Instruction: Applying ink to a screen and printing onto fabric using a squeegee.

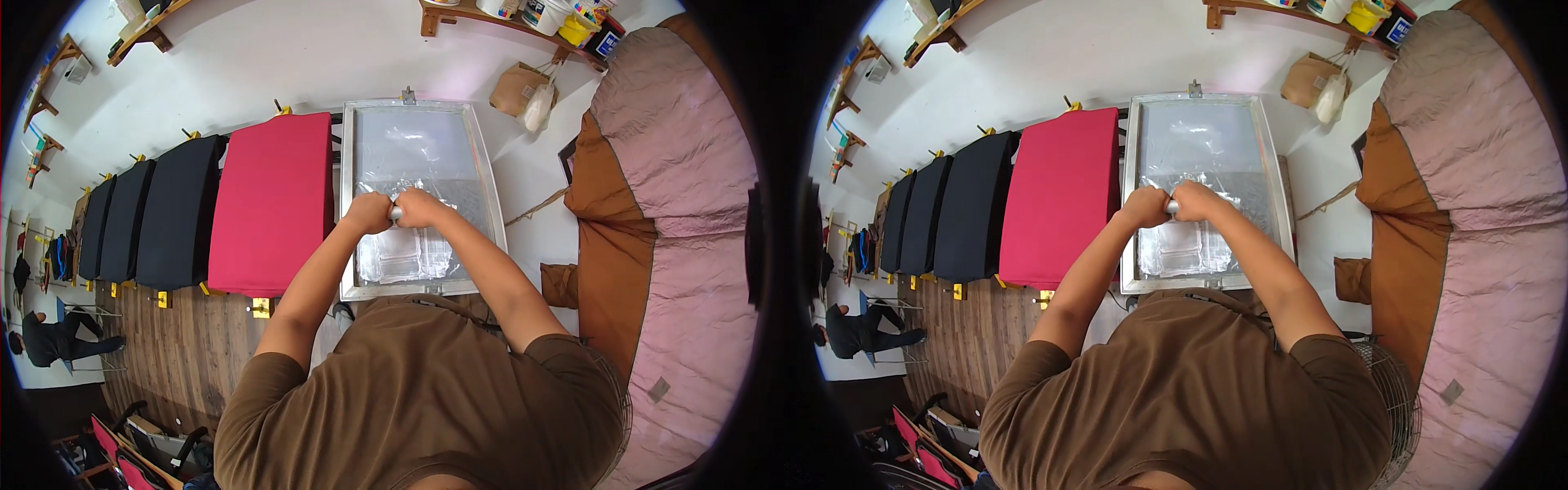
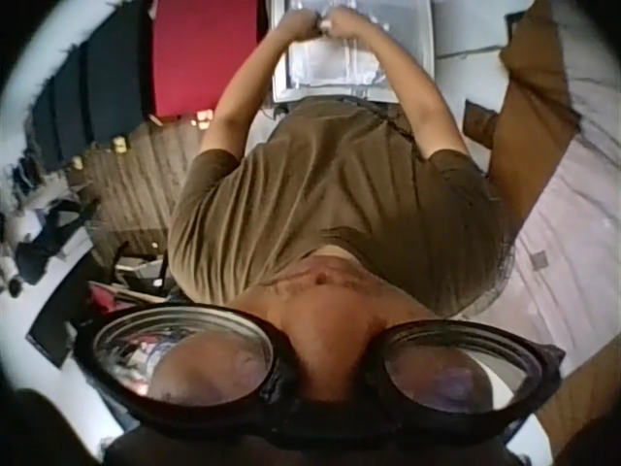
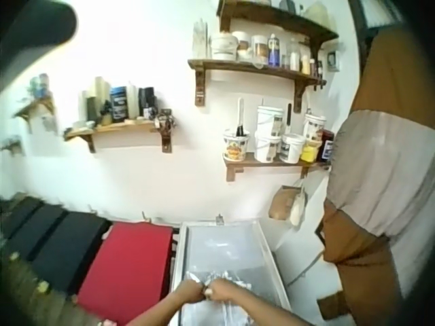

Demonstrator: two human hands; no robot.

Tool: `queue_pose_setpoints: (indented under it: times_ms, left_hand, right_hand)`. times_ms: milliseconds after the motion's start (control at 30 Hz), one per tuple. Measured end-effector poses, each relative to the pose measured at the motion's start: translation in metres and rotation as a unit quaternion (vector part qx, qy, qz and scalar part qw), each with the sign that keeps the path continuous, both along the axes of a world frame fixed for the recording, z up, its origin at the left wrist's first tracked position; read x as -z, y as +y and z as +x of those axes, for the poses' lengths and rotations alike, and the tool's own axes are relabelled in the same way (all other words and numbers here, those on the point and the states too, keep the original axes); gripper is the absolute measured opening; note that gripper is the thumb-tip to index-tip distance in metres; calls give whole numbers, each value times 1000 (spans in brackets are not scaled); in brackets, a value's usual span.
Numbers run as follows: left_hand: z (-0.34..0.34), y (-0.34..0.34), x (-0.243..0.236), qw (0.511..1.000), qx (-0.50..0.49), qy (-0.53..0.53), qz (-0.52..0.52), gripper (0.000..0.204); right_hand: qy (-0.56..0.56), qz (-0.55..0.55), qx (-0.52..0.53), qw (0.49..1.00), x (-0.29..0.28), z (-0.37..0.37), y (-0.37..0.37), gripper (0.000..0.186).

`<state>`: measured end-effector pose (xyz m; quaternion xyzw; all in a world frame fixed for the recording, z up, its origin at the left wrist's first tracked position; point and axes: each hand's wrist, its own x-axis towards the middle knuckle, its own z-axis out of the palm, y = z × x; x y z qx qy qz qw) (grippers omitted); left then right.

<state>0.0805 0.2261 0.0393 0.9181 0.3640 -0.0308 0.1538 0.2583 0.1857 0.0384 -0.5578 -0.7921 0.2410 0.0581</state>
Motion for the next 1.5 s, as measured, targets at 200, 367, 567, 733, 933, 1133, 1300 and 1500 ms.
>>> queue_pose_setpoints:
  times_ms: [200,367,567,733,933,1133,1300,1500]
  left_hand:
    - [-5,-4,17,999,3,-40,16,15]
    - [-12,-23,23,996,38,-45,62,13]
    - [-27,-65,25,995,64,-62,51,12]
    - [-35,-90,24,993,63,-82,56,13]
    - [-36,-91,19,997,62,-50,25,15]
    - [-24,-55,-11,998,43,-32,37,14]
    - [-16,-37,3,994,27,-54,89,11]
    - [-28,-76,47,980,54,-133,138,8]
  right_hand:
    - [-16,9,26,999,10,-6,-6,23]
    - [-40,15,25,999,7,-14,-29,23]
    - [-38,-5,10,999,4,-25,-72,23]
    - [-30,-11,-8,999,9,-28,-94,23]
    - [-5,-28,-4,1000,4,-29,-96,23]
    - [-20,-3,16,1000,-23,-21,-61,24]
    - [-24,39,41,998,-14,-17,-41,23]
    - [-14,135,18,991,41,-23,-83,22]
